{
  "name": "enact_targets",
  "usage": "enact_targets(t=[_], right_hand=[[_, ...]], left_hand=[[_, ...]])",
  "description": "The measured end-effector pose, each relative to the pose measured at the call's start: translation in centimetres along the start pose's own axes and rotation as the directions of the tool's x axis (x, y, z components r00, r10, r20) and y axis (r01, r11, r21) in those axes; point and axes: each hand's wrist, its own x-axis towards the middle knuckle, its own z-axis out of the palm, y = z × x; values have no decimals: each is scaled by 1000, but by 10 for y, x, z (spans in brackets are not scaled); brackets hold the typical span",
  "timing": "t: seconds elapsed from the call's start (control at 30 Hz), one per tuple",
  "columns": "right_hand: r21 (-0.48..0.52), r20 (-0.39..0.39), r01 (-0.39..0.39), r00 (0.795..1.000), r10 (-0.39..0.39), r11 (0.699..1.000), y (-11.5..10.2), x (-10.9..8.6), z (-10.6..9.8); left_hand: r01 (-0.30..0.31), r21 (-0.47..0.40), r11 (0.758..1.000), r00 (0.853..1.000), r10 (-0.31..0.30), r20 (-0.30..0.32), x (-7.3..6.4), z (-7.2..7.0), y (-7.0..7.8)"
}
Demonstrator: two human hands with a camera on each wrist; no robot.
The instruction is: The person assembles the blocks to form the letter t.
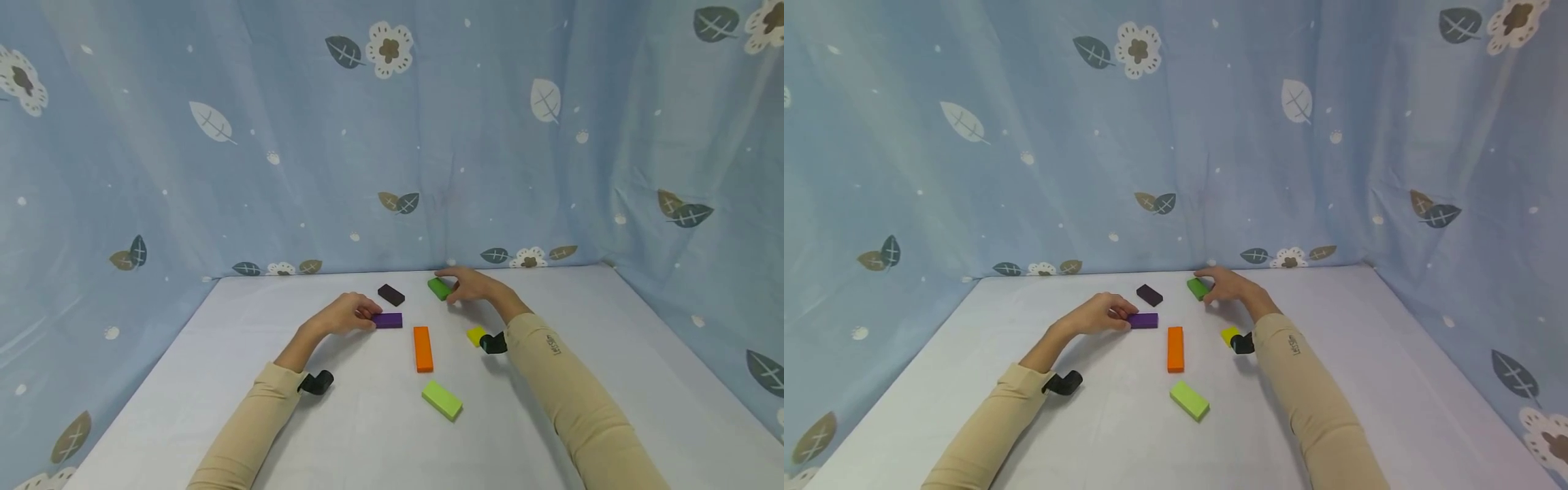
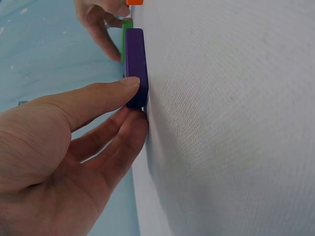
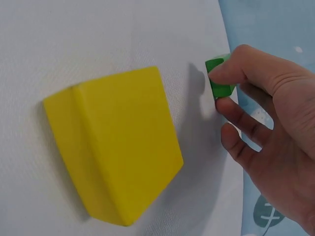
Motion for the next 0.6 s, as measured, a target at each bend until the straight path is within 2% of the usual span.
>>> enact_targets(t=[0.27, 0.6], right_hand=[[38, 20, -32, 999, 31, 999, 2, 2, 0], [6, 19, -18, 1000, 18, 1000, -1, 2, 1]], left_hand=[[8, 6, 1000, 1000, -8, -2, 3, 0, 0], [17, -15, 1000, 1000, -17, 3, 1, 1, 0]])
